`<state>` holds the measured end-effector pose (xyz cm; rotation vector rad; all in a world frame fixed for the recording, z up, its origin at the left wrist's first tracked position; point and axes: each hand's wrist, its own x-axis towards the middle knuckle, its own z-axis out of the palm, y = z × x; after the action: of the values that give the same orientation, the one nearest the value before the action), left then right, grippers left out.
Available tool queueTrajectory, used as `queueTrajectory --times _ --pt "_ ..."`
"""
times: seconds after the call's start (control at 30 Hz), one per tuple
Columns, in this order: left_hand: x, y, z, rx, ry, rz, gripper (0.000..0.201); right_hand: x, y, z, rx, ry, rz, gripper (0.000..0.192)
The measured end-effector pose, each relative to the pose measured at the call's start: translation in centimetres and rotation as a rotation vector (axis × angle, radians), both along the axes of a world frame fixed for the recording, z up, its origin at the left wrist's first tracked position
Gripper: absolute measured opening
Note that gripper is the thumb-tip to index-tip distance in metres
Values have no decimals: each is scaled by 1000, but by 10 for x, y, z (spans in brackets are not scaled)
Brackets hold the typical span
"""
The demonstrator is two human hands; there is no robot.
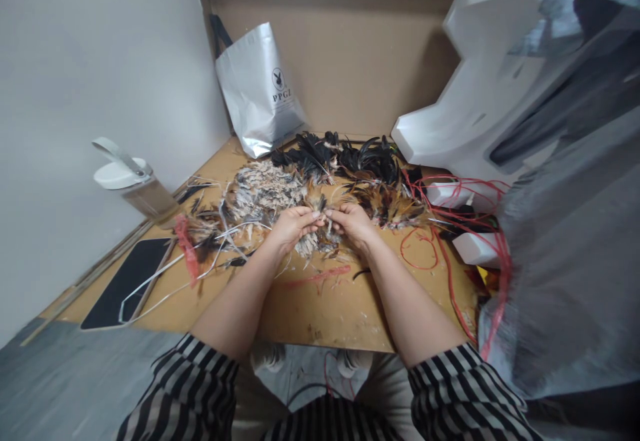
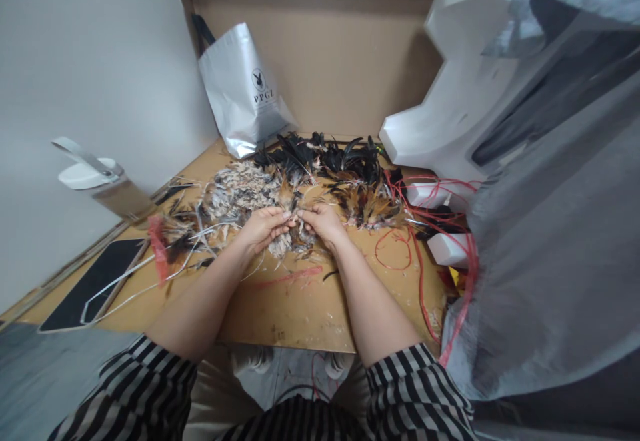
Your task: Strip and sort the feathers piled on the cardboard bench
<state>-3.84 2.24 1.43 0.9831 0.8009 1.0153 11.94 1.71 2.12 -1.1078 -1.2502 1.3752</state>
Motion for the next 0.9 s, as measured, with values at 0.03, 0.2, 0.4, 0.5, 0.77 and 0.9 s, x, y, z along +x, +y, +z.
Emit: queueTrajectory --times 0.03,0.2,0.4,0.5,0.77,0.9 --pt "0 0 0 -4 4 3 17 0 0 0 4 -1 -2 26" --pt "1 0 -1 -8 -7 53 14 -2 0 1 16 69 -8 20" --pt "2 1 1 4 -77 82 14 -2 2 -2 -25 173 -21 17" --pt "2 2 2 10 -136 111 12 -2 3 -4 -44 143 18 11" --pt "-6 4 13 27 -302 144 5 8 13 -13 57 -207 -311 13" --pt "-9 3 18 9 -353 169 4 11 13 -19 297 -566 -356 12"
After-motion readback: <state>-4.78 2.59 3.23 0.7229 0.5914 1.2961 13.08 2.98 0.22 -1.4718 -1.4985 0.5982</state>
